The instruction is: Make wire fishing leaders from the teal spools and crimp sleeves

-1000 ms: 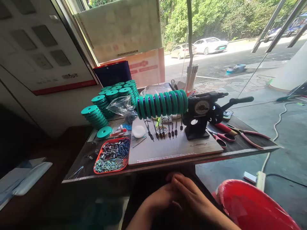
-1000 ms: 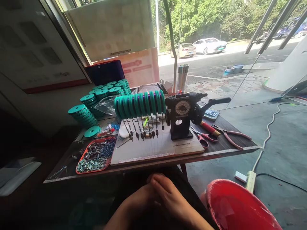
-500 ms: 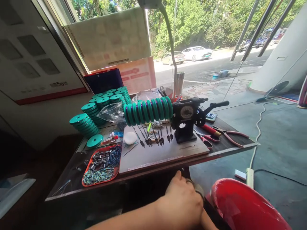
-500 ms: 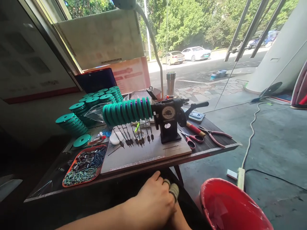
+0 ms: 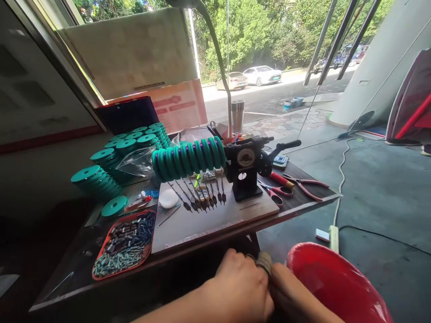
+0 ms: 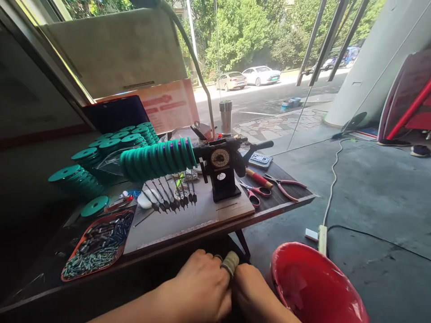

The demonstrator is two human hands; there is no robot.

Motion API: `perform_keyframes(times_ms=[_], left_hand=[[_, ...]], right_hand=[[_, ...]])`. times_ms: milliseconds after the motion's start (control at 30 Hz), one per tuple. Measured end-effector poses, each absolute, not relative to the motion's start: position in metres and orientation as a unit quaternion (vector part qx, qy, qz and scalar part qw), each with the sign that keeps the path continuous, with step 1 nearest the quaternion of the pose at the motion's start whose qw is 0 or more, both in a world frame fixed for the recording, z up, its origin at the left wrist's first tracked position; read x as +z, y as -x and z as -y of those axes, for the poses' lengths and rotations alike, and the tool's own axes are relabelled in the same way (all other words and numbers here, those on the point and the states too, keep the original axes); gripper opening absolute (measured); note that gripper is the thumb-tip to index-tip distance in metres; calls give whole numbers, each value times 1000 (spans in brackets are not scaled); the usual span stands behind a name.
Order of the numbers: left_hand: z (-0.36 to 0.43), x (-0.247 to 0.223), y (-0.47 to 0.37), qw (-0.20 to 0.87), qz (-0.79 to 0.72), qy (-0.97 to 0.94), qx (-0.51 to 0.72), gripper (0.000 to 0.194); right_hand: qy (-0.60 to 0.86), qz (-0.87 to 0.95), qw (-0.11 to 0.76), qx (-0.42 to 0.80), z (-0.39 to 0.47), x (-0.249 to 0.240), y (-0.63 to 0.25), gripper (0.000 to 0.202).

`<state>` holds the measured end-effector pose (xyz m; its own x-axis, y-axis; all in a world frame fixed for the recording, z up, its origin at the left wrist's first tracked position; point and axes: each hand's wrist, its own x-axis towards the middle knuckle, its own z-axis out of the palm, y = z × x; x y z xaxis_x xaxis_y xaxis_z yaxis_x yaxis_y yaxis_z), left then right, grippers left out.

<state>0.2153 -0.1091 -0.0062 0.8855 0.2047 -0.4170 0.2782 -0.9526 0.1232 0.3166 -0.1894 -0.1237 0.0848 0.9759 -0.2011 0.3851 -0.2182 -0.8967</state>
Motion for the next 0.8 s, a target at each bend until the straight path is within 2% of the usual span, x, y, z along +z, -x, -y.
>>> perform_keyframes(times_ms=[133,267,333,433,500,633,800], left_hand=[[111,-11,-221,100,-149,-966,-188,19],[109,-8,-222,174,-228,-948,-134,32],[105,-5,-221,218,-271,-933,-95,27],[98,-3,-217,353,-305,-885,-10,18],[93,-3,-214,423,-324,-845,38,29],[87,-3,-209,478,-383,-788,59,54],[86,-7,-204,533,-365,-755,110,64]], right_hand=[[633,553,309,446,187,-92,-335,37],[601,558,304,485,189,-58,-344,42],[593,540,335,494,189,-47,-349,44],[605,497,422,456,188,-37,-357,50],[626,461,482,406,188,-35,-362,54],[650,417,560,301,194,-37,-359,52],[643,487,519,283,193,-45,-332,37]])
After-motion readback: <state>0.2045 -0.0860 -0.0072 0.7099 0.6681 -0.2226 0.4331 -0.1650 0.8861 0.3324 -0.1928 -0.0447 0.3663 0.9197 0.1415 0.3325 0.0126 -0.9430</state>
